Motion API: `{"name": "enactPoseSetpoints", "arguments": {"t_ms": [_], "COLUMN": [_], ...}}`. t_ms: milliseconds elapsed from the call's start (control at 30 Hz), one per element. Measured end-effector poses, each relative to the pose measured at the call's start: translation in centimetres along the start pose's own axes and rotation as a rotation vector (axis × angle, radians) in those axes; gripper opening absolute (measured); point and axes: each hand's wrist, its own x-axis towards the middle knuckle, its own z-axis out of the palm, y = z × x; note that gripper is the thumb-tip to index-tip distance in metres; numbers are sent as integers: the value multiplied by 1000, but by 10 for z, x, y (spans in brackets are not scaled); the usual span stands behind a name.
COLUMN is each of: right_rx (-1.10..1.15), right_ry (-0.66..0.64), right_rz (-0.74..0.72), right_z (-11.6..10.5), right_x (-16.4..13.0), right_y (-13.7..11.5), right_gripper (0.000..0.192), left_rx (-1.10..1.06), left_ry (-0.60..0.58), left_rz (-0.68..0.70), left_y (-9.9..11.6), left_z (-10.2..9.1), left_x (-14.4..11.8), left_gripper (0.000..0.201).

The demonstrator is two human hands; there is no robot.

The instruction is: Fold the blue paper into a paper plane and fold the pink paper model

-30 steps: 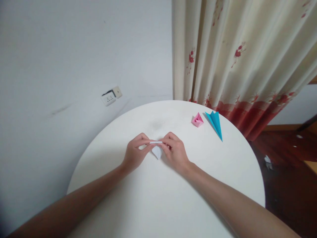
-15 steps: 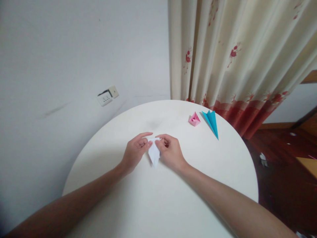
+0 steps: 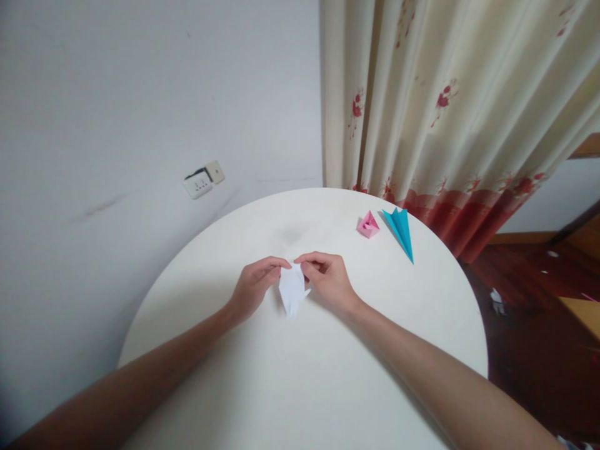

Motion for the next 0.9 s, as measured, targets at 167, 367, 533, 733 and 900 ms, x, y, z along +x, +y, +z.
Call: {"name": "enactPoseSetpoints", "arguments": {"t_ms": [167,367,533,733,900], "right_rx": [14,-24,-43,7,-27], "right_ry": [-50,-123,-10,12,24], "right_rz": [3,-10,19,23,17], "right_z": [-9,-9,-2,3,3], "right_x": [0,-2,1,1,0], "right_y": [-4,-7,-2,1,1], "right_gripper": [18,24,30,30,28], "left_rx": [-135,30,-49,-98,-57], "left_ry": [-142,29,92,98,122], "left_rz": [-3,-67,-71,-62,-10], "left_y": [-5,-6,-4,-3,-3], "left_z": [-5,-3,4,6,6], "left_x": [-2,-2,-1,1,1], "left_gripper": [29,28,25,23,22]}}
